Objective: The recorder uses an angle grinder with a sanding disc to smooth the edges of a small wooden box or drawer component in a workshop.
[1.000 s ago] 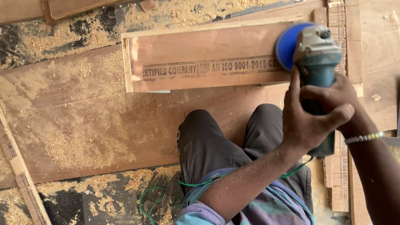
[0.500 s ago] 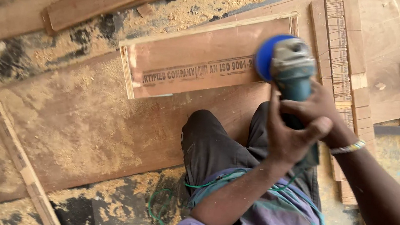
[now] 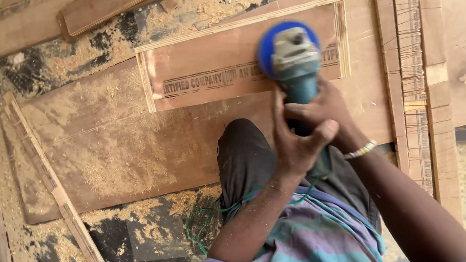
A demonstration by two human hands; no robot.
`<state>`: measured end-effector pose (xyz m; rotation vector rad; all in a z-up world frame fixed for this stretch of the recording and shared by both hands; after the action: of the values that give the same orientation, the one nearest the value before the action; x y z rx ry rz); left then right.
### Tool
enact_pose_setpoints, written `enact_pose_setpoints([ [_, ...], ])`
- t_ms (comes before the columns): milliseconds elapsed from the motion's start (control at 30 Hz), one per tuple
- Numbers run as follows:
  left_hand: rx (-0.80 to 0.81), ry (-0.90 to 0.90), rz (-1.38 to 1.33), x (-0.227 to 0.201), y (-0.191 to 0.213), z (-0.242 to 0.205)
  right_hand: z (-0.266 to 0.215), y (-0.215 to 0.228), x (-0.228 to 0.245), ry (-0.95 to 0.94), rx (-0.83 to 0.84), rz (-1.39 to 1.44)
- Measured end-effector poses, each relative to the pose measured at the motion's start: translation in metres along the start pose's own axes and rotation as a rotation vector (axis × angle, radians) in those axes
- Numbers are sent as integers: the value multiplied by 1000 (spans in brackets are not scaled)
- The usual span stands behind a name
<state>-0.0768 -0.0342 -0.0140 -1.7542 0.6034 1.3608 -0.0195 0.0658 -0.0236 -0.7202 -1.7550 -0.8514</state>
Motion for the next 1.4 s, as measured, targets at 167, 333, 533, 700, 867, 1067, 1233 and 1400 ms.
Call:
enact_pose_setpoints([
  [167, 73, -78, 167, 15, -8, -13, -19, 15, -7, -82, -36, -51],
  [333, 115, -47, 215, 2, -6, -21, -27, 9, -2, 30, 4, 18],
  [533, 144, -26, 148, -1, -8, -27, -37, 11, -13, 4, -39, 111],
  [700, 164, -53, 209, 8, -5, -35, -44, 11, -19, -49, -75, 29],
  [867, 129, -9, 196, -1, 3, -36, -45, 2, -11, -53, -65, -25],
  [1067, 159, -1, 238, 0, 1, -38, -53, 6, -10, -112, -103, 14],
  [1233, 197, 8, 254, 1, -1, -38, -56, 8, -5, -185, -73, 85],
  [1400, 182, -5, 249, 1, 5, -41, -52, 2, -15, -88, -95, 17],
])
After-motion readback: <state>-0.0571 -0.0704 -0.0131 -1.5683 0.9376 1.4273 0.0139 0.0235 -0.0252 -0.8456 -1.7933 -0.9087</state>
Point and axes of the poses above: each hand's wrist, its own z-axis towards the middle knuckle, its own y-axis out of the back of the hand, x = y × z, the point moved 2 cm from there along z, towards the middle knuckle, and after that the axes turned 2 degrees about y, right-handed, at the moved point
